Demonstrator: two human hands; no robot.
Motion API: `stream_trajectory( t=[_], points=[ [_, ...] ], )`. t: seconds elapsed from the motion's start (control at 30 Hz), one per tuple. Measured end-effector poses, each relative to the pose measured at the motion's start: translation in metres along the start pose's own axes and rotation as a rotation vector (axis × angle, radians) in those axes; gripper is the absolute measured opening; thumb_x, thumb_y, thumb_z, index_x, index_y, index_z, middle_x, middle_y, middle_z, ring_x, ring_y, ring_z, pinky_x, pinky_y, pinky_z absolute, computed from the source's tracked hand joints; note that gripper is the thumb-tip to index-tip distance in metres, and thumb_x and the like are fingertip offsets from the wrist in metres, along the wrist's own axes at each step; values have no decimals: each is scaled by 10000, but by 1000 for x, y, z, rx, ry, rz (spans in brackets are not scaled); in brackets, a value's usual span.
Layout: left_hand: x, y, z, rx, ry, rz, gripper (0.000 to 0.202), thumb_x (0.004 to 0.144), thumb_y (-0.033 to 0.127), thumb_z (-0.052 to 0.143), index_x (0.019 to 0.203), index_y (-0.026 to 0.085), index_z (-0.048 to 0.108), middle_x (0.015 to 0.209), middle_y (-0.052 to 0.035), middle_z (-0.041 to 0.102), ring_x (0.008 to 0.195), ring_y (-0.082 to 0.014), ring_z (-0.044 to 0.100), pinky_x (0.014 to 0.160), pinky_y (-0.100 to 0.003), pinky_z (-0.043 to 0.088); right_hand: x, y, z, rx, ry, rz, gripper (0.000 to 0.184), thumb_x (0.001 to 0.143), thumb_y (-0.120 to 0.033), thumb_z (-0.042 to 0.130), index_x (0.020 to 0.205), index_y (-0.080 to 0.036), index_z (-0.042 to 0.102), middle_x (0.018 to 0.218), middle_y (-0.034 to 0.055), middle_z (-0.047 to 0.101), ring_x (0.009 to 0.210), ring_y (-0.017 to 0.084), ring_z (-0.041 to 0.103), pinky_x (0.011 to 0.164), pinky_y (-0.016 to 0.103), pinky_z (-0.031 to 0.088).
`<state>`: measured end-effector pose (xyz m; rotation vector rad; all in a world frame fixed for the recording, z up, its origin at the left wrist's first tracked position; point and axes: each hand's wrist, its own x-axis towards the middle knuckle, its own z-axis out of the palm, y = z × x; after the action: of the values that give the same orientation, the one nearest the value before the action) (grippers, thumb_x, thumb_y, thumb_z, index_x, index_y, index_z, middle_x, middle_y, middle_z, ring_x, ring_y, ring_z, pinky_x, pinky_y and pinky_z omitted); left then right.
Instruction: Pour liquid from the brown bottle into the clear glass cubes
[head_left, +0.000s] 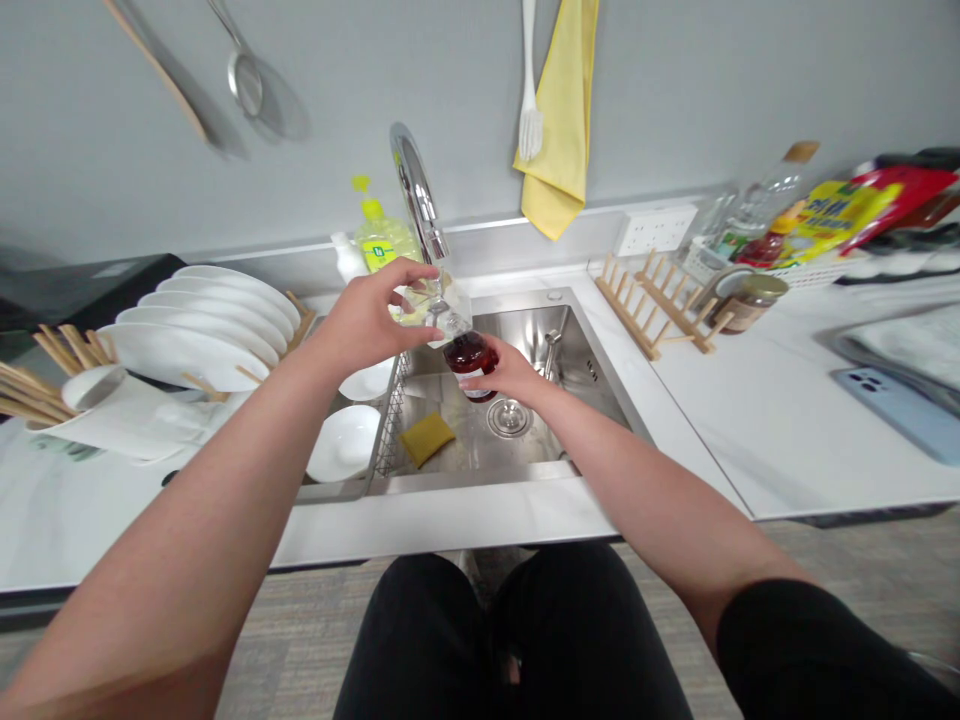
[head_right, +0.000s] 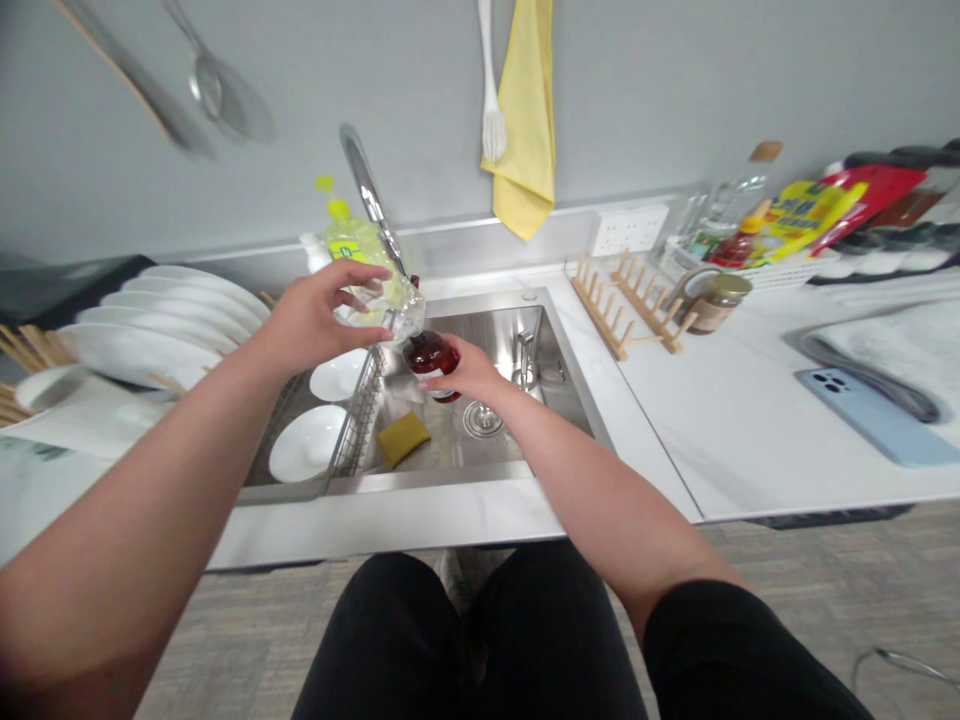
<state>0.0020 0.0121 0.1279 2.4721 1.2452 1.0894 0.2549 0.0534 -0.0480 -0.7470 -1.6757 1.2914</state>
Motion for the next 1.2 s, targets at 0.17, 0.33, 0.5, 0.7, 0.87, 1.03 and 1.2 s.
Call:
stream_trajectory(
  t=[0.17, 0.33, 0.5, 0.7, 0.87, 1.03, 1.2],
  points=[
    [5, 12, -2, 27, -12, 3, 774, 752, 438, 1016, 1455, 267, 742, 1418, -103, 781, 1180, -314, 777, 1005, -477, 683, 0, -6, 0, 43, -1, -11, 888, 600, -454, 1116, 1396, -276, 765, 1299, 69, 866, 1246, 380, 807, 1230, 634, 595],
    [9, 22, -6, 88, -46, -6, 763, 769, 439, 995, 1464, 262, 735, 1443, -101, 779, 1202, -322, 774, 1038, -483, 668, -1, -10, 1, 60, 4, -8, 889, 585, -461, 1120, 1379, -272, 768, 1298, 72, 865, 1256, 389, 801, 1234, 633, 589],
    [15, 36, -11, 155, -105, -36, 744, 776, 450, 991, 1449, 266, 732, 1459, -87, 777, 1239, -331, 764, 1089, -492, 651, -2, -12, 2, 83, 1, -5, 883, 591, -447, 1114, 1381, -269, 763, 1285, 65, 863, 1258, 381, 800, 1229, 600, 599],
    [22, 41, -13, 162, -132, -18, 715, 765, 422, 1013, 1414, 275, 753, 1403, -66, 795, 1217, -318, 760, 1078, -485, 648, -2, -13, 2, 61, 3, 1, 880, 601, -458, 1107, 1384, -268, 753, 1297, 62, 859, 1272, 381, 791, 1225, 584, 602],
    [31, 30, -14, 201, -159, -3, 777, 728, 423, 1060, 1428, 271, 756, 1295, -50, 798, 1142, -319, 774, 1113, -548, 625, -3, -15, 2, 60, 0, 16, 884, 599, -462, 1111, 1384, -270, 753, 1298, 64, 861, 1272, 394, 794, 1216, 607, 614],
    [38, 30, -15, 202, -177, 19, 800, 687, 377, 1102, 1403, 282, 759, 1282, -29, 806, 1170, -308, 770, 1117, -500, 627, -4, -18, 2, 80, -5, 26, 870, 611, -437, 1108, 1387, -273, 751, 1314, 61, 861, 1307, 399, 789, 1227, 601, 617],
    [40, 47, -18, 301, -228, -21, 775, 765, 349, 1074, 1442, 214, 722, 1354, -23, 810, 1234, -273, 752, 1181, -453, 587, -3, -18, 3, 116, 1, 25, 902, 582, -410, 1113, 1391, -253, 745, 1307, 74, 864, 1306, 406, 791, 1242, 604, 601]
  ],
)
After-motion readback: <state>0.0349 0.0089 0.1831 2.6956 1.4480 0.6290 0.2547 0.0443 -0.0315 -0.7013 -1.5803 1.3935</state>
